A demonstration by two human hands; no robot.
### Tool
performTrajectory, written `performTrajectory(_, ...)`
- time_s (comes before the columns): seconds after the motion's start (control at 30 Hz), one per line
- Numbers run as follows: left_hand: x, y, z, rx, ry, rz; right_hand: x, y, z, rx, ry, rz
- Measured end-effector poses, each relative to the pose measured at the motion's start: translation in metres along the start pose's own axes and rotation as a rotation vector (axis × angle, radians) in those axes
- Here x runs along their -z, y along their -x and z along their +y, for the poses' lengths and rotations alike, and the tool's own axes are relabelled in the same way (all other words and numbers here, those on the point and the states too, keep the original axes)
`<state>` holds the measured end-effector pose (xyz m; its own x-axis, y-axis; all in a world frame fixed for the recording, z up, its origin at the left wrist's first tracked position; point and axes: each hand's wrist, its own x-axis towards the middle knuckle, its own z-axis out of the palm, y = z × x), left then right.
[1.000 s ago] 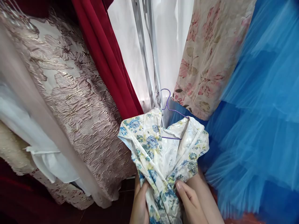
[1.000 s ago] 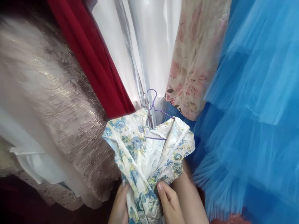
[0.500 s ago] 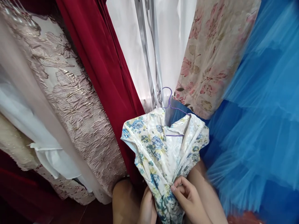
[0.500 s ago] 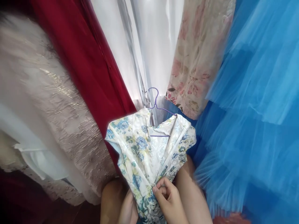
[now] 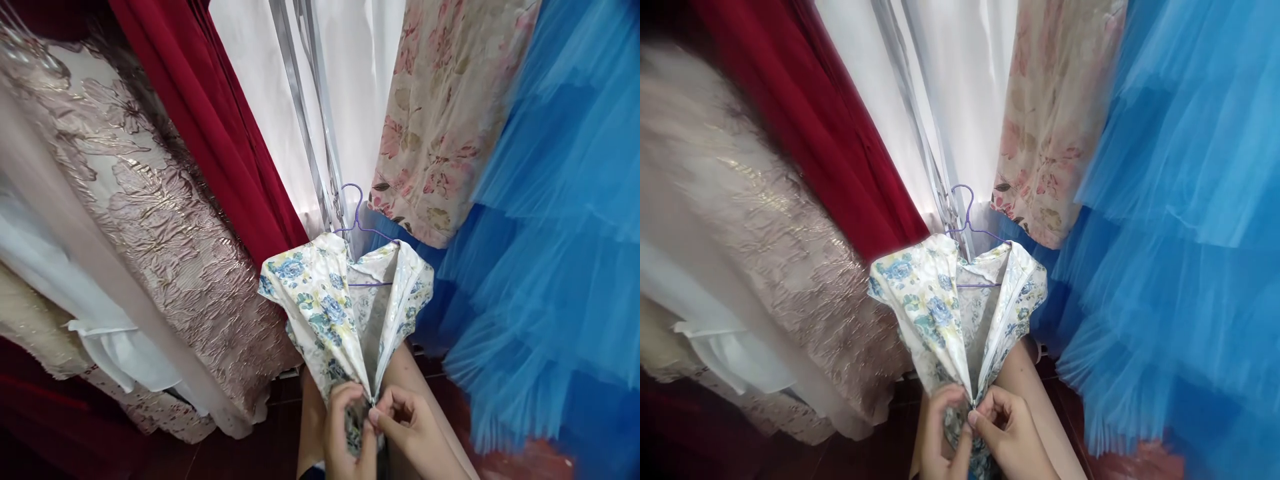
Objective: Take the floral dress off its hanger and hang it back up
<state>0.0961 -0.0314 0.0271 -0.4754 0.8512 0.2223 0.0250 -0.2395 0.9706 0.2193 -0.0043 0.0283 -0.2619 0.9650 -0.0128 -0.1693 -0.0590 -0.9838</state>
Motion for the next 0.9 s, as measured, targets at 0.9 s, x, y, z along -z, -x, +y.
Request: performTrajectory(0.9,-0.003,-0.002,-0.041,-0.249,-0.172,-0.203,0.007,-0.034,-0.036,-0.173,-0.316,-0.014)
